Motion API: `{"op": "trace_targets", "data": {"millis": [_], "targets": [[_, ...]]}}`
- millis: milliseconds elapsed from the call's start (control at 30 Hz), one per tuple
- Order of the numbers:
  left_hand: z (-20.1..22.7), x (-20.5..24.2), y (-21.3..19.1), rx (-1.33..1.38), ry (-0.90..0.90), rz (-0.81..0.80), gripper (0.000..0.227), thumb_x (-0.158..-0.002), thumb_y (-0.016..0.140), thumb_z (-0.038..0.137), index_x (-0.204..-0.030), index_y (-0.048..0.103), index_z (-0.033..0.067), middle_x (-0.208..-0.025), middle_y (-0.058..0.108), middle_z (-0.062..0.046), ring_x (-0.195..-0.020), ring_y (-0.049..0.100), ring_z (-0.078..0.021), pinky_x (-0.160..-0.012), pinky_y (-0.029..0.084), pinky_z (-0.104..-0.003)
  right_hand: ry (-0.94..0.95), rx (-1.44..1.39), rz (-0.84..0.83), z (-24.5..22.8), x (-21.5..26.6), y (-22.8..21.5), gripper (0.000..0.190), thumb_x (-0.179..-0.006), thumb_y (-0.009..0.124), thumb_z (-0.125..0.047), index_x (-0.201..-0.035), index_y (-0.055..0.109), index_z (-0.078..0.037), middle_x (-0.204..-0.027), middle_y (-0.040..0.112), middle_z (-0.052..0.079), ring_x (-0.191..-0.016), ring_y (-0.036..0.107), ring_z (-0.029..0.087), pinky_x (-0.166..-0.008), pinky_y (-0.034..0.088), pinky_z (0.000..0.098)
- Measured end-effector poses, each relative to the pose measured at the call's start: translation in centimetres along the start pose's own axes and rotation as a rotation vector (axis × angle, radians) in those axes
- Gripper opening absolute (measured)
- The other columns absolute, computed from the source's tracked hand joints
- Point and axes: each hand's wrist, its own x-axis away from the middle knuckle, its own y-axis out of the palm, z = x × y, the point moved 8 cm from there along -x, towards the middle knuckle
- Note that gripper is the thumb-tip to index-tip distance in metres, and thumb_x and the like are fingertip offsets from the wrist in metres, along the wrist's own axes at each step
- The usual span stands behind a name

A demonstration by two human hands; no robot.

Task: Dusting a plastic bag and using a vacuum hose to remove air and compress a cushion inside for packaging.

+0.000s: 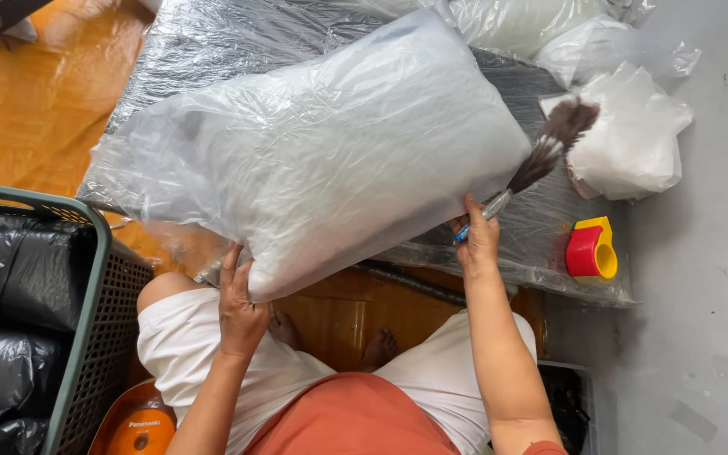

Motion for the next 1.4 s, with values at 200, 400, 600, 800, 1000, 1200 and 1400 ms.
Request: {"op": "trace_targets", "data": {"millis": [200,400,600,800,1000,1200,1400], "targets": [[0.3,-0.6,-0.5,0.032,-0.021,-0.042,0.030,-0.090,0.051,0.003,-0.110,0.072,0.0107,-0.139,0.059,-0.009,-0.132,0.057,-0.0338,-0.114,0.043,-0.047,-0.062,-0.049,0.194,-0.9,-1.3,-1.6,0.027,-0.080,0.082,-0.014,-0.092,0.057,-0.011,-0.069,0.058,0.005,-0.047,0.061,0.018,-0.042,0.060,0.0320],[6.6,-3.2,-4.2,0.229,0.093,-0.015,0.025,-0.091,0.048,0.003,-0.098,0.072,0.0037,-0.107,0.071,-0.014,-0.108,0.070,-0.0384,-0.111,0.047,-0.049,-0.333,-0.063,0.174,-11.2,5.7,0.7,0.025,-0.087,0.075,-0.007,-0.095,0.055,-0.019,-0.069,0.057,0.001,-0.048,0.057,0.010,-0.044,0.051,0.0197],[9.3,-3.0,-5.9,0.541,0.004,-0.142,0.035,-0.089,0.051,-0.002,-0.122,0.064,-0.0051,-0.108,0.071,-0.009,-0.081,0.062,-0.0154,-0.073,0.050,-0.024,-0.535,-0.145,-0.086,-23.2,12.9,5.1,0.015,-0.100,0.056,0.000,-0.104,0.054,-0.015,-0.078,0.053,0.000,-0.061,0.047,0.009,-0.058,0.042,0.0197],[4.3,-5.3,-2.8,0.168,-0.255,-0.097,0.030,-0.103,0.046,0.011,-0.122,0.067,0.0005,-0.119,0.062,-0.016,-0.105,0.057,-0.0261,-0.094,0.044,-0.034,-0.630,0.094,-0.571,-28.1,11.1,13.5,0.021,-0.108,0.061,-0.002,-0.103,0.052,-0.021,-0.097,0.067,0.005,-0.095,0.069,0.021,-0.102,0.057,0.0324],[1.5,-10.3,1.1,0.678,-1.181,0.019,0.041,-0.098,0.049,0.033,-0.123,0.070,0.0080,-0.115,0.071,-0.001,-0.100,0.064,-0.0099,-0.087,0.049,-0.023,-0.432,0.490,-0.443,-27.6,14.4,14.2,0.038,-0.099,0.069,-0.046,-0.102,0.051,-0.013,-0.075,0.048,-0.006,-0.050,0.042,0.002,-0.056,0.045,0.0198],[-11.2,-10.4,4.0,0.611,-0.873,0.105,0.028,-0.095,0.055,0.025,-0.111,0.065,0.0040,-0.112,0.066,-0.015,-0.110,0.060,-0.0286,-0.102,0.045,-0.036,-0.542,0.837,-0.384,-21.0,10.9,5.0,0.035,-0.112,0.059,-0.026,-0.126,0.045,0.002,-0.066,0.047,0.006,-0.039,0.048,0.015,-0.049,0.048,0.0318],[-15.1,-14.3,7.0,1.368,-0.951,0.587,0.015,-0.083,0.067,0.020,-0.082,0.067,0.0047,-0.085,0.071,-0.006,-0.081,0.069,-0.0187,-0.088,0.055,-0.030,-0.400,0.659,-0.302,-10.2,11.5,-0.5,0.040,-0.109,0.053,-0.035,-0.125,0.046,0.001,-0.062,0.049,0.007,-0.036,0.056,0.018,-0.057,0.064,0.0361]]}}
